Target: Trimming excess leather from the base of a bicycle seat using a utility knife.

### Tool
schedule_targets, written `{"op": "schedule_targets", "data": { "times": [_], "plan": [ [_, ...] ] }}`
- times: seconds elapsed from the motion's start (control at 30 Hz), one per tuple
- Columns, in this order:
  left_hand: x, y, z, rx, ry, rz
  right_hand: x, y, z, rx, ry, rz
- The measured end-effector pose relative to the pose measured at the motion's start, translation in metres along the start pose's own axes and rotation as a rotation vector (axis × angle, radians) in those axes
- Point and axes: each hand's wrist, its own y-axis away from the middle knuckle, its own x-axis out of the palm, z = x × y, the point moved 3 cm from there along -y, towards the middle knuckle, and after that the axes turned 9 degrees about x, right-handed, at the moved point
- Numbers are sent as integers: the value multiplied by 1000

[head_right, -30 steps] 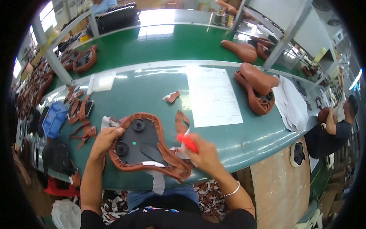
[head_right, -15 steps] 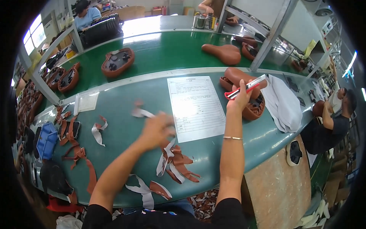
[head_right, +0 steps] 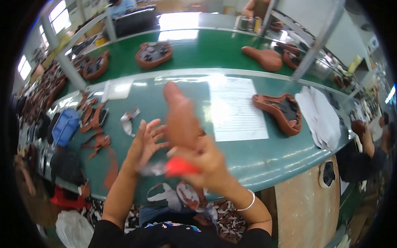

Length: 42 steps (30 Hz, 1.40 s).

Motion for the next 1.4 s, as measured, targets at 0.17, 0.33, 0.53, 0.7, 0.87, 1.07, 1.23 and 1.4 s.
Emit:
{"op": "schedule_targets", "data": {
  "times": [0.17,0.33,0.53,0.7,0.87,1.07,1.23,1.4],
  "plan": [
    [-42,37,-30,-19,-53,-194,68,32,64,-146,-24,468],
    [-88,59,-40,-70,-307,-173,44,49,10,346,-173,277],
    [-47,35,-82,-99,-538,-4,24,5,-13,28,268,429],
    [-49,22,-85,-43,-797,103,25,21,-19,22,517,720],
    [-52,51,-79,-2,-740,-95,57,86,21,440,394,539],
    [-53,109,-60,125,-469,-416,48,108,63,888,102,553],
    [-47,131,-62,127,-392,-462,52,46,40,342,-126,-89],
    [-64,148,-49,268,-504,-659,59,1,-7,611,-320,133]
  ]
}}
